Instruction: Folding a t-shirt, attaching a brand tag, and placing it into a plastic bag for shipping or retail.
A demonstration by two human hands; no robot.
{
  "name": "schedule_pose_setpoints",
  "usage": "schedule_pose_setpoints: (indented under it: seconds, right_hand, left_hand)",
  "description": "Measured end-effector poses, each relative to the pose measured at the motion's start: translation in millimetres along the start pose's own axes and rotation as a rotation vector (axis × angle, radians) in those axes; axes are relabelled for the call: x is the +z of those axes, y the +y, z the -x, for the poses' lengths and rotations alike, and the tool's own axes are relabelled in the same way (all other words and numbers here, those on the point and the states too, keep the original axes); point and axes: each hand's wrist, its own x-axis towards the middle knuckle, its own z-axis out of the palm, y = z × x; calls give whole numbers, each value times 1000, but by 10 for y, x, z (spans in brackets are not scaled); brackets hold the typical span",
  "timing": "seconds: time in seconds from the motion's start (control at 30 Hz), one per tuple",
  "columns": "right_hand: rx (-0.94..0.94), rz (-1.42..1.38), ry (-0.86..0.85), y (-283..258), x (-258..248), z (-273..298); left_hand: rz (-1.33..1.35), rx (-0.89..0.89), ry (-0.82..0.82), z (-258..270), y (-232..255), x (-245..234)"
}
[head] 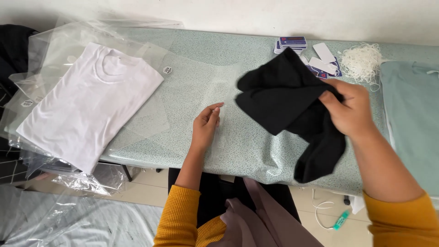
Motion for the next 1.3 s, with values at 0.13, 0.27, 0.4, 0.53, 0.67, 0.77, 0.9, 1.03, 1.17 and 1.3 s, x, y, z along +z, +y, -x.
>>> schedule_pose_setpoints:
  seconds: [0.13,0.27,0.4,0.53,0.67,0.77,0.9,1.03,1.17,1.3]
  right_hand:
    - [-61,-178,58,59,580,-388]
    - [-362,85,-284,-359,919,-422]
    - [-601,525,-519,-303,965,-231]
    - [-419,437,-532,-350,874,-267]
    - [-514,471,-363,-234,932,-197]
    - [-792,622,-317,-224,1096,-10]
    - [-977,688,-313,-401,1316,193]
    - [-1072,689,-299,-393,1286,234]
    - [-843,637,-395,-219,1263,80]
    - [-639,655,-291,-100,1205,-307]
  left_hand:
    - [-71,-50,45,-189,-565,-68]
    - [209,20,64,-232,-608,-174]
    - [342,-40,116,-71,-80,-125]
    - [387,-35,110,-39,-22,-143]
    - [422,24,66,-35,-47,-130]
    - [345,62,56,-44,-55,-125]
    - [261,76,68,-38,-72,-113]
    - [215,110,74,-62,-151,-106]
    - [161,175,98,-31,-200,-131]
    - [211,220,68,17,-83,-107]
